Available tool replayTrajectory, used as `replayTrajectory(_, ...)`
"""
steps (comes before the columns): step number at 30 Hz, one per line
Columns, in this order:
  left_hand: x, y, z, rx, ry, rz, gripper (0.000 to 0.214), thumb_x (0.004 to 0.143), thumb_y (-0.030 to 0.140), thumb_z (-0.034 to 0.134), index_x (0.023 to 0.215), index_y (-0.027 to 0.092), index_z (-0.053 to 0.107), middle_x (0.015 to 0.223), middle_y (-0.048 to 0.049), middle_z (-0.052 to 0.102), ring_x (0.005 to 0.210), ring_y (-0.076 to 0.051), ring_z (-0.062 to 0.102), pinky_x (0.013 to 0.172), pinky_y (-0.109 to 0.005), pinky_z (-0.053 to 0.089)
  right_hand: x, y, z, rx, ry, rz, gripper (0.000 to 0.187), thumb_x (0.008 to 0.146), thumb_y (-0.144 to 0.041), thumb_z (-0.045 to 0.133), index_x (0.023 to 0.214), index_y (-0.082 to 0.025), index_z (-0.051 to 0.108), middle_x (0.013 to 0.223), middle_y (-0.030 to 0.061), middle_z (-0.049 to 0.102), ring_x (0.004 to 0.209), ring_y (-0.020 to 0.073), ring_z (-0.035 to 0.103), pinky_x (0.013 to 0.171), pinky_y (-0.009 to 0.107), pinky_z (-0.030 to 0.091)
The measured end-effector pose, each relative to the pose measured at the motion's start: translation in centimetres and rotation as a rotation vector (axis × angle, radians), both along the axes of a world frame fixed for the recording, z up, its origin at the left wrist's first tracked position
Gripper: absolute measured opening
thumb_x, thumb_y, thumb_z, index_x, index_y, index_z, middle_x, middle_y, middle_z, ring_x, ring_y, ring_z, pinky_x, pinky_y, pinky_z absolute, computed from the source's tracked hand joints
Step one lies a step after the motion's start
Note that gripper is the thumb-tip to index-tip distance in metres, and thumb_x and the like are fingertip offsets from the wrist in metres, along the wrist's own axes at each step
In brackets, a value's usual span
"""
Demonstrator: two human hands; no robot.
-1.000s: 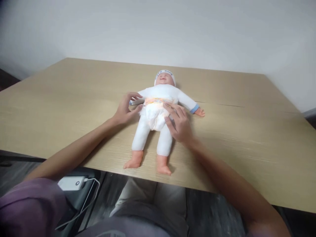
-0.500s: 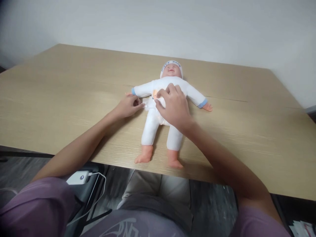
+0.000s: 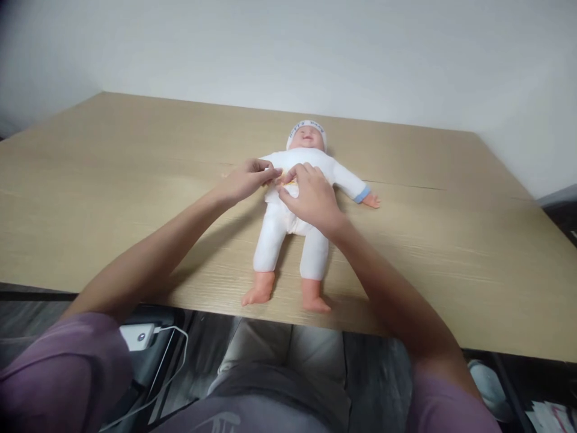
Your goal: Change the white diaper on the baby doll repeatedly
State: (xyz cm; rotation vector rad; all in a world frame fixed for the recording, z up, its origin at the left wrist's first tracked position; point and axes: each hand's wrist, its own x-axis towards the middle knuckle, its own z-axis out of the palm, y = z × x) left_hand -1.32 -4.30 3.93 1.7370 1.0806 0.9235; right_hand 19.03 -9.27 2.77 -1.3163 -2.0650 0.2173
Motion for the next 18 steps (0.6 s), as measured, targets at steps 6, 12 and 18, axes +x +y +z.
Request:
replayTrajectory(6, 1.3, 0.8, -2.2, 0.039, -0.038, -0.058, 0.037, 0.095, 0.032, 0.065, 0.064, 0.019, 0.048, 0.068, -0.0007, 0.045, 0.064, -0.013, 0.037, 0.061, -0.032, 0.024, -0.1, 0.0, 0.0, -0.025, 0.005, -0.005, 0.020, 0.099, -0.037, 0.075, 0.103, -0.026, 0.060, 0.108, 0.0079, 0.070, 0.105, 0.0311, 0.063, 0.097, 0.047, 0.051)
replayTrajectory(12, 1.1, 0.8, -3.4, 0.044, -0.080, -0.074, 0.052, 0.102, 0.059, 0.065, 0.071, 0.021, 0.047, 0.070, -0.0002, 0.040, 0.065, -0.015, 0.035, 0.061, -0.032, 0.028, -0.3, -0.1, -0.3, -0.034, 0.038, -0.023, 0.025, 0.102, -0.040, 0.075, 0.111, -0.026, 0.057, 0.108, 0.0065, 0.069, 0.108, 0.0311, 0.063, 0.095, 0.046, 0.050)
replayTrajectory(18, 1.3, 0.8, -3.5, 0.109, -0.087, -0.088, 0.074, 0.103, 0.091, 0.047, 0.075, 0.022, 0.050, 0.076, -0.0035, 0.044, 0.073, -0.019, 0.042, 0.071, -0.038, 0.044, -0.6, 0.4, 0.0, -0.048, 0.044, -0.053, 0.028, 0.108, -0.046, 0.070, 0.096, -0.027, 0.054, 0.100, 0.0058, 0.068, 0.099, 0.0290, 0.062, 0.091, 0.043, 0.048)
